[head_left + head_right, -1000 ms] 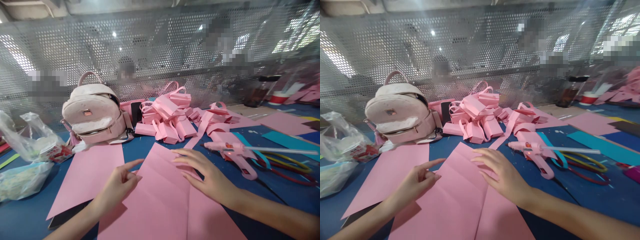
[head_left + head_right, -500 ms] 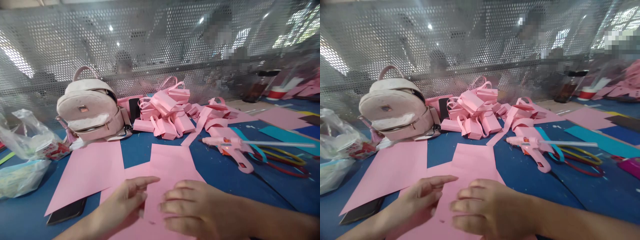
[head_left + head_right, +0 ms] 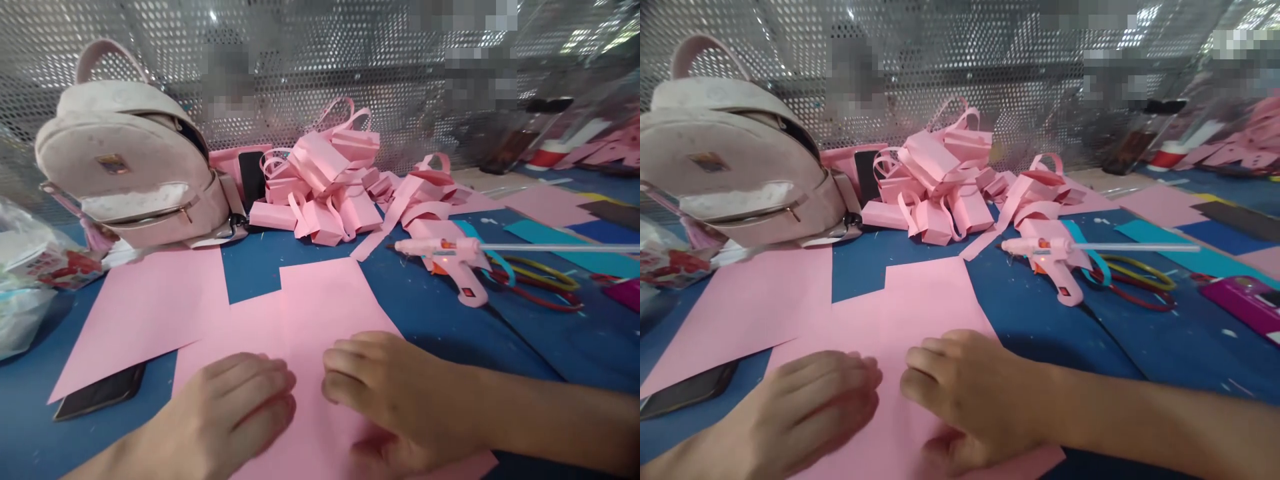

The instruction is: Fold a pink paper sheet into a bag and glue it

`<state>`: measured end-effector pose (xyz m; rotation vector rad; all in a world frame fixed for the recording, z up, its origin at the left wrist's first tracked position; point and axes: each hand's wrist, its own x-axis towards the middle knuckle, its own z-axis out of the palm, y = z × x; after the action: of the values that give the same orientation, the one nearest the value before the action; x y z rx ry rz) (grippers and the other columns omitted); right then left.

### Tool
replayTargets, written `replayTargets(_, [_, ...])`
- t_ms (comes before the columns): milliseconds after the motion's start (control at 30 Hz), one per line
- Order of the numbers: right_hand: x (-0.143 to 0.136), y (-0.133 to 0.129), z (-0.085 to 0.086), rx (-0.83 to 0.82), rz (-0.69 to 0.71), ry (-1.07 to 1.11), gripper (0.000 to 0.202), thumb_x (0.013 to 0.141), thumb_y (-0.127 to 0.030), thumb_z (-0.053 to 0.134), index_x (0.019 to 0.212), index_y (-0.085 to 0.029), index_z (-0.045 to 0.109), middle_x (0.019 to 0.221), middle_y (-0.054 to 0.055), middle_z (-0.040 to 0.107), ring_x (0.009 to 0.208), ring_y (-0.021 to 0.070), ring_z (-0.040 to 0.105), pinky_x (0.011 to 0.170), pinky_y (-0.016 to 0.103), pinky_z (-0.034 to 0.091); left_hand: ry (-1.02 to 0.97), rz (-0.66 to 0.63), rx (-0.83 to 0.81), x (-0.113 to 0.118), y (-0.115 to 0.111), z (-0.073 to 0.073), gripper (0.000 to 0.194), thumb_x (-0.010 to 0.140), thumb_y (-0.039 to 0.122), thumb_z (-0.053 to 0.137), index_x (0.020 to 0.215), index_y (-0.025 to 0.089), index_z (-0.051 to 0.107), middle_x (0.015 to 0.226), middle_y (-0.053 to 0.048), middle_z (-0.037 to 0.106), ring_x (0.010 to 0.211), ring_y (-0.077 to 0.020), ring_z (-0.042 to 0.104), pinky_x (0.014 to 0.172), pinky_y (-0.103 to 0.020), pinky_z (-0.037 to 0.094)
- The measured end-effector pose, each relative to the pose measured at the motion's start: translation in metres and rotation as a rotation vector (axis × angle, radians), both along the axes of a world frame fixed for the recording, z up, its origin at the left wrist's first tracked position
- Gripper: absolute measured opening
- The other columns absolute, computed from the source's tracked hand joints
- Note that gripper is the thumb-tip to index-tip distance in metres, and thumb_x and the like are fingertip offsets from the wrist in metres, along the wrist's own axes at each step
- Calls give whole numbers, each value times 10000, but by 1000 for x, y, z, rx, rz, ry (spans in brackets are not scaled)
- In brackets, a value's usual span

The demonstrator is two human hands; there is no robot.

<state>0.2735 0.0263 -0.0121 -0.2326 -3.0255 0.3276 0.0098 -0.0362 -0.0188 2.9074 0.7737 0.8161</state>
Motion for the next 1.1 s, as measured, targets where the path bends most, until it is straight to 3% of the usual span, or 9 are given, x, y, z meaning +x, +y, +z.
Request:
replayTargets(200, [-6,-5,6,69,-46,-44,312,837,-407,673,1014,-166,584,966,57,646,745,205,516,617,346,355,-42,28,116,-6,-11,-18,253,1040,162,502,1074,131,751,1098,-57,776,1049,-179,722,1014,-313,573])
replayTargets(400, [-12,-7,-6,54,-57,46,334,815,-424,653,1012,-164,582,949,59,643,717,210,495,582,358,323,-45,50,239,-10,-12,-39,257,1028,126,513,1103,166,755,1142,-18,767,1121,-153,697,1138,-314,476])
replayTargets(567, [-10,-9,-17,2,-152,53,347,778,-396,678,1022,-170,581,997,83,651,823,248,539,682,370,393,-48,95,230,-9,-8,-39,289,1058,156,466,1077,147,755,1157,-4,760,1135,-117,680,1219,-301,356])
replayTargets(700, [-7,-11,-19,-24,-187,73,421,784,-426,680,1094,-159,578,1057,128,649,913,288,563,757,387,427,-45,107,230,-9,-4,-38,290,1062,163,469,1040,159,758,1154,9,761,1157,-107,667,1227,-302,339])
replayTargets(800, [-7,-11,-19,-36,-194,68,371,818,-424,666,1070,-167,577,1044,124,647,909,281,562,761,380,434,-56,118,231,-10,-4,-37,273,1052,143,490,1054,184,760,1152,36,764,1168,-99,661,1235,-296,322])
replayTargets(967, [-10,-8,-17,-94,-204,35,290,814,-372,687,1001,-180,576,990,72,640,848,241,544,727,363,425,58,116,95,-13,-9,-30,304,1064,130,448,1192,166,722,1223,28,747,1176,-118,672,1226,-298,346])
replayTargets(1100, [-10,-6,-17,-124,-191,42,284,821,-377,672,996,-180,565,987,67,633,835,233,528,704,361,402,18,99,129,-14,-8,-34,288,1060,147,469,1178,166,730,1218,12,749,1175,-128,677,1217,-315,365])
